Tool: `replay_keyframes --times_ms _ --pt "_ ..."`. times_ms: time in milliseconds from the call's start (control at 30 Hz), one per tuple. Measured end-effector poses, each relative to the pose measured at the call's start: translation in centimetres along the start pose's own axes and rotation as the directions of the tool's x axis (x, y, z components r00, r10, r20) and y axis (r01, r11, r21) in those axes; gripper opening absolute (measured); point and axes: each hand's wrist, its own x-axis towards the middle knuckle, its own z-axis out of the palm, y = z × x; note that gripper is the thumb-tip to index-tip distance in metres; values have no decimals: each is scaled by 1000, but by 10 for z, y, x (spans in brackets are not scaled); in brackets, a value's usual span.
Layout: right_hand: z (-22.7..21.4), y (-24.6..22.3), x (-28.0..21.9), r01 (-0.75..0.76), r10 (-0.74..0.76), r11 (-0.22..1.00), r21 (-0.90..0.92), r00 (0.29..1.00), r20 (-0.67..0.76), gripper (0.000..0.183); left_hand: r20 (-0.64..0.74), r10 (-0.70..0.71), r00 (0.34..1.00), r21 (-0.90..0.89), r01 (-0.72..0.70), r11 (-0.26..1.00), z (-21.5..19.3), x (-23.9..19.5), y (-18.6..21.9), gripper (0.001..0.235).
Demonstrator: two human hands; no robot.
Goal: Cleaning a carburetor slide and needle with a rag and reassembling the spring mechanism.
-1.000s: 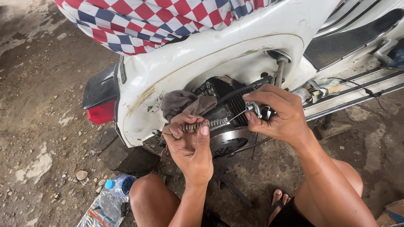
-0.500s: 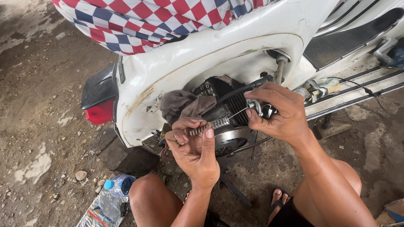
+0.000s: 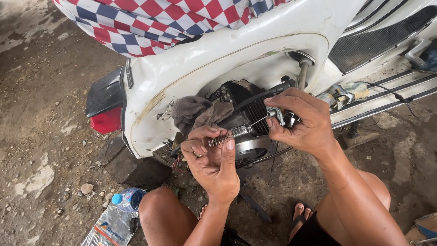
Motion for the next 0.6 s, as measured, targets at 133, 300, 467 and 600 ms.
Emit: replay_keyframes --times_ms 133,300,467,600 --pt "-1 0 -2 -25 25 1000 -4 1000 -3 18 6 1 1000 -14 -1 1000 0 0 1 39" --pt "-3 0 -3 -30 30 999 18 1000 -2 18 49 25 999 7 -25 1000 0 0 5 36" --pt "-4 2 -4 -28 28 1000 1 999 -14 20 70 24 997 28 -26 999 0 -1 7 35" --pt "-3 0 -4 -34 34 999 7 999 -16 20 90 51 995 24 -53 998 1 -1 4 34"
